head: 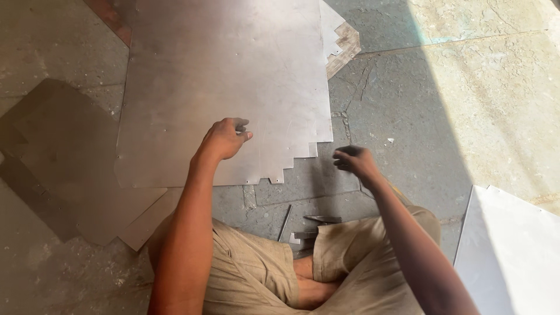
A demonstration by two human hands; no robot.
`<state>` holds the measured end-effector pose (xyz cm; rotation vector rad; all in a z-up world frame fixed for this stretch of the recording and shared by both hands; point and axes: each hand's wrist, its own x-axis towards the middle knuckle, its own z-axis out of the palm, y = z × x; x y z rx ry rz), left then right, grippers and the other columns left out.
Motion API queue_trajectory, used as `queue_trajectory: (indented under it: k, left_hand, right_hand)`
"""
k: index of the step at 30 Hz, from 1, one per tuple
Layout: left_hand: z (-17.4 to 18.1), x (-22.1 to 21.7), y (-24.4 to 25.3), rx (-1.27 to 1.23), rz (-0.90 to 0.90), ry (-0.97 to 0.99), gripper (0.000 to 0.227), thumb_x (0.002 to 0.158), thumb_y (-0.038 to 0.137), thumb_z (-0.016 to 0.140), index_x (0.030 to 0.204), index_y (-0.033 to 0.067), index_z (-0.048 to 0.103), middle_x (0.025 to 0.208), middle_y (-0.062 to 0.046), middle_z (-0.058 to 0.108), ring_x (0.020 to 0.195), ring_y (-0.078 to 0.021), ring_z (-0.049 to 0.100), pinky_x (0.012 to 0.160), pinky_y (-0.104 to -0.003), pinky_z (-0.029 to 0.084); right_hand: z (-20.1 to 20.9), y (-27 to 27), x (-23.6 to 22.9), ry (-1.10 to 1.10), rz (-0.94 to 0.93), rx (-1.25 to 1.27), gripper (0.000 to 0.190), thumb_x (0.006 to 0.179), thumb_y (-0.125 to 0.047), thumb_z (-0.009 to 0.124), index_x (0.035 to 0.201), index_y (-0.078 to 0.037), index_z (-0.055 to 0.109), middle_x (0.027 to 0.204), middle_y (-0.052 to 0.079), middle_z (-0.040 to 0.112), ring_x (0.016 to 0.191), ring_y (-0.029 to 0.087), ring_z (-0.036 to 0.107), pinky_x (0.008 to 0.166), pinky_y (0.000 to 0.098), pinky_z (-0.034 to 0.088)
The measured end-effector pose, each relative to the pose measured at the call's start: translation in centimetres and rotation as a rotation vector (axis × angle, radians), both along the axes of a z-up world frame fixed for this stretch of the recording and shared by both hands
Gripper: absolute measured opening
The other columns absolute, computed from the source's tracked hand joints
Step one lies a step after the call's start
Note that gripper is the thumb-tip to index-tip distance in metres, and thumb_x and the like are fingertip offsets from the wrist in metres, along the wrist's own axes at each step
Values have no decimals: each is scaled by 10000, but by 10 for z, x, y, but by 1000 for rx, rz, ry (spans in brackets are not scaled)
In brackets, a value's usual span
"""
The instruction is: The person sits on the floor and uses a hammer and a metal punch to create indentations or holes along the edges of stacked metal sheets. The person repeatedly positions the punch on the sheet and strikes it with the hammer, occasionally lifting and repositioning the sheets to access different areas.
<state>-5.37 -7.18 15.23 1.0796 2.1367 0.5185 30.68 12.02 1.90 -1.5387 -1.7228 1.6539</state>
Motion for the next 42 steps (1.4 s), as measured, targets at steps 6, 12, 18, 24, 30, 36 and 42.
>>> queue_trajectory:
  k: [6,12,18,24,30,36,42]
  left_hand:
    - [-11,-28,4,44,39,36,563,915,405,690,1413,154,610,1429,-93,630,1300,-301,602,1106,-448,475]
    - [-56,-24,6,-502,-162,64,1124,677,520,920,1603,214,361,1715,-121,179,1578,-430,122,1154,-801,178]
    - [-68,-22,13,-131,83,-45,1229,746,923,408,1634,203,-44,1732,-42,-112,1585,-364,-65,1174,-777,2]
    - [-60,33,47,262,-31,-229,1215,729,921,301,1643,218,-82,1715,-129,-132,1560,-392,-84,1181,-727,53]
    - [-42,54,74,664,-247,-439,1213,802,918,363,1625,157,-100,1711,-158,-136,1573,-395,-43,1233,-617,100]
    - [48,4,37,1070,3,-1039,1142,818,878,361,1645,164,28,1711,-141,88,1543,-378,256,1173,-637,348]
    - [99,-35,-42,1589,229,-1493,998,911,739,414,1609,60,194,1637,-188,355,1482,-359,414,1151,-651,421]
  right_hand:
    - [-39,-19,-89,72,-293,-241,417,918,-158,765,1209,119,653,960,183,724,806,262,708,723,350,582]
    - [-12,-5,-108,327,-397,42,442,892,-104,740,1236,129,589,1107,207,726,924,269,732,783,387,644]
    - [217,111,-128,361,-286,477,158,974,-126,690,955,25,650,959,155,717,857,265,772,810,399,694]
    - [375,52,-178,113,189,1314,113,942,-78,670,845,-22,658,848,84,674,726,195,713,670,335,665]
    - [420,-11,-205,-203,422,1974,65,970,-104,683,919,-65,696,903,89,676,719,208,697,626,337,615]
    - [444,-43,-223,-256,457,2213,46,997,-130,695,994,-108,735,958,95,678,712,221,680,583,339,564]
    - [317,-51,-206,-351,738,1903,119,1038,-136,672,1096,-125,777,1061,81,682,553,117,594,385,213,462]
